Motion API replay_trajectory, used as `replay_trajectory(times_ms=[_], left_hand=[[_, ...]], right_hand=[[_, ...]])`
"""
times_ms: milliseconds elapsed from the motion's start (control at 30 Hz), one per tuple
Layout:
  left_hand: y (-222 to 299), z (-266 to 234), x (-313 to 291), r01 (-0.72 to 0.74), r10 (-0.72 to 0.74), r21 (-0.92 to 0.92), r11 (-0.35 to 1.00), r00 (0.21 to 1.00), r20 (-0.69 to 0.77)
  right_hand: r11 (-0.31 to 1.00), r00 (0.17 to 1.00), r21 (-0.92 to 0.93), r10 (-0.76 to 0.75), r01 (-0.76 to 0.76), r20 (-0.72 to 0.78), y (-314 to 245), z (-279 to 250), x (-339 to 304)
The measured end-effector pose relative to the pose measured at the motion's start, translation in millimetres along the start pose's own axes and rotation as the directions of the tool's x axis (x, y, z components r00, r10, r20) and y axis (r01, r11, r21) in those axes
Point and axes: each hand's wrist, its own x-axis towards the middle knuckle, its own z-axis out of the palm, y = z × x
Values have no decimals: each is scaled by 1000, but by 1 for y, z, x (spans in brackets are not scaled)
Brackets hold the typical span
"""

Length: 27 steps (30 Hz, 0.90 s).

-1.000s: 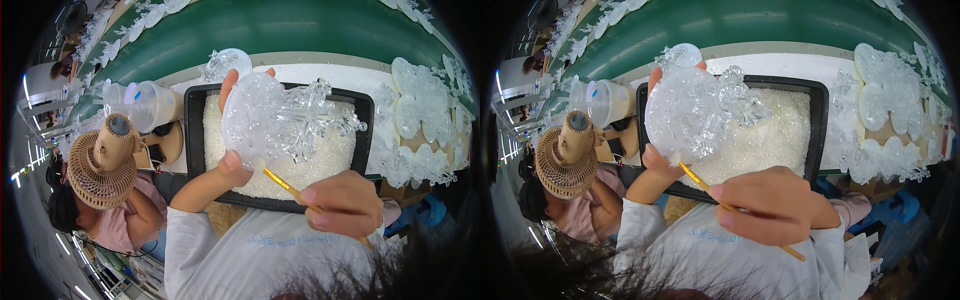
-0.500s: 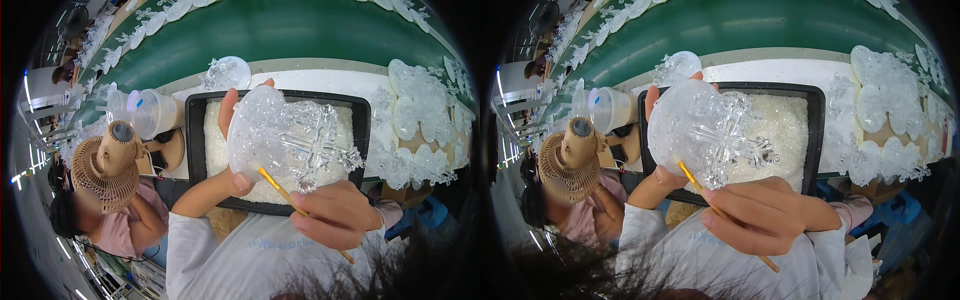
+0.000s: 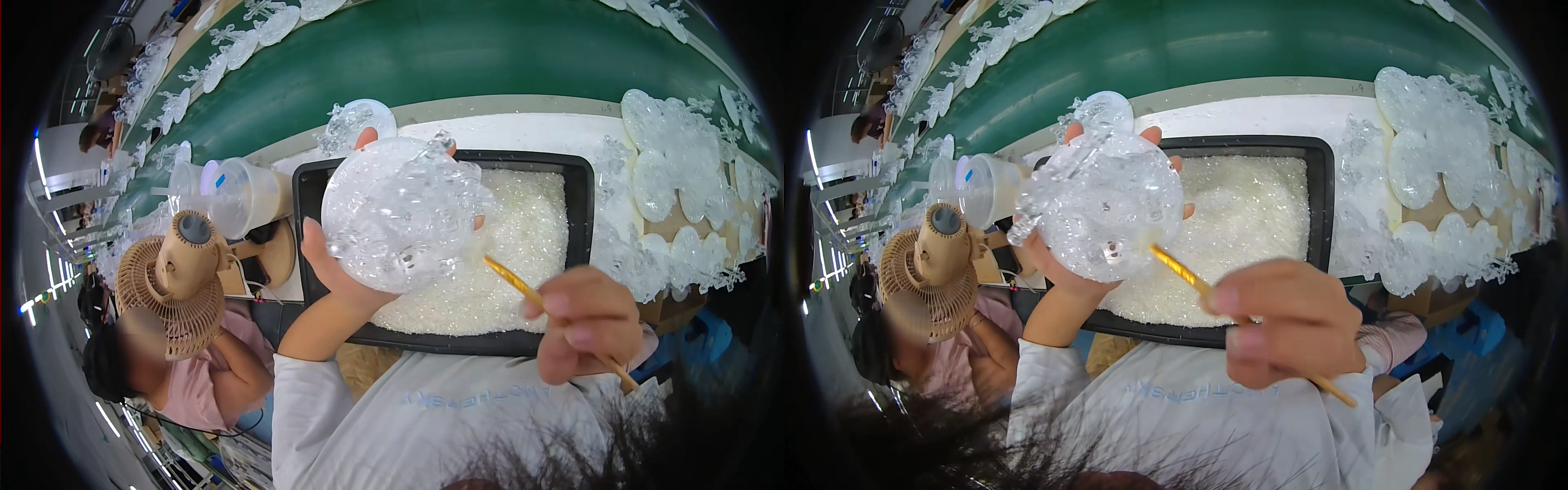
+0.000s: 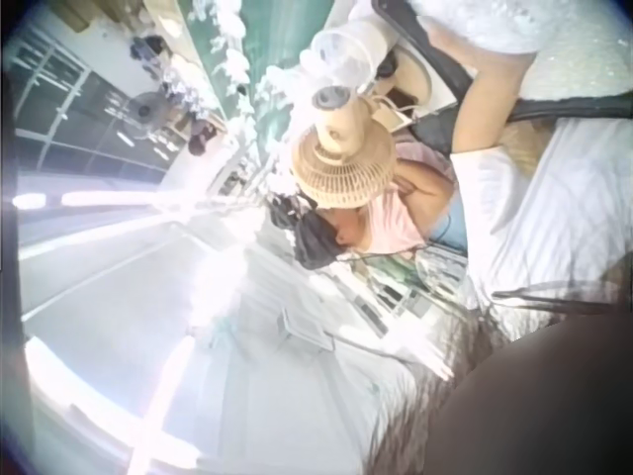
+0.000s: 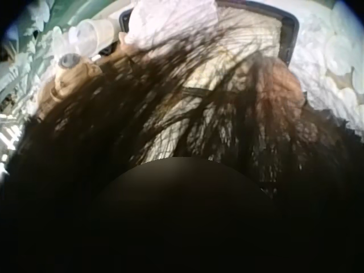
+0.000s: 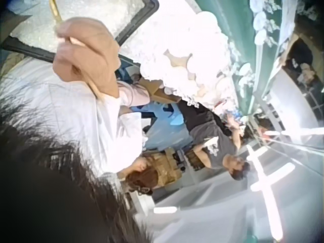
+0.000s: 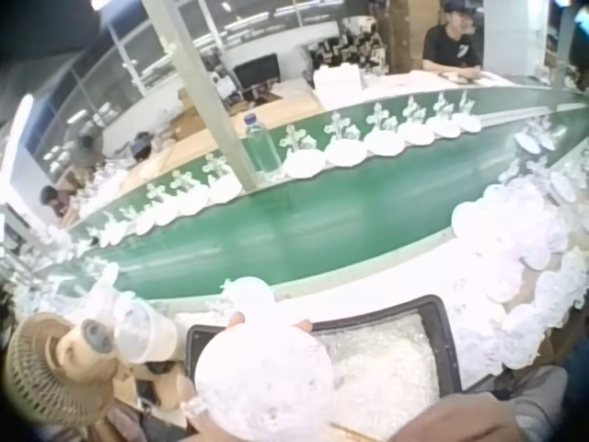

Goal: Applying decorative white particles to clear ornament components using a brush and a tray of material.

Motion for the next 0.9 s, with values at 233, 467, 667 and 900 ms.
replay_trajectory(times_ms=[233, 467, 667, 900], left_hand=[[-2, -8, 4, 96, -70, -185, 978, 988, 140], [-10, -12, 2, 74, -39, -163, 984, 977, 211], [-11, -15, 2, 53, -18, -142, 988, 972, 235], [-9, -15, 4, 73, -42, -121, 990, 969, 244]], right_hand=[[962, 951, -62, 273, -266, 147, -1, 7, 7], [953, 982, -254, 182, -164, 49, 5, 15, 5], [972, 985, -175, 165, -154, 47, 4, 10, 6], [974, 982, -171, 163, -146, 92, 5, 5, 7]])
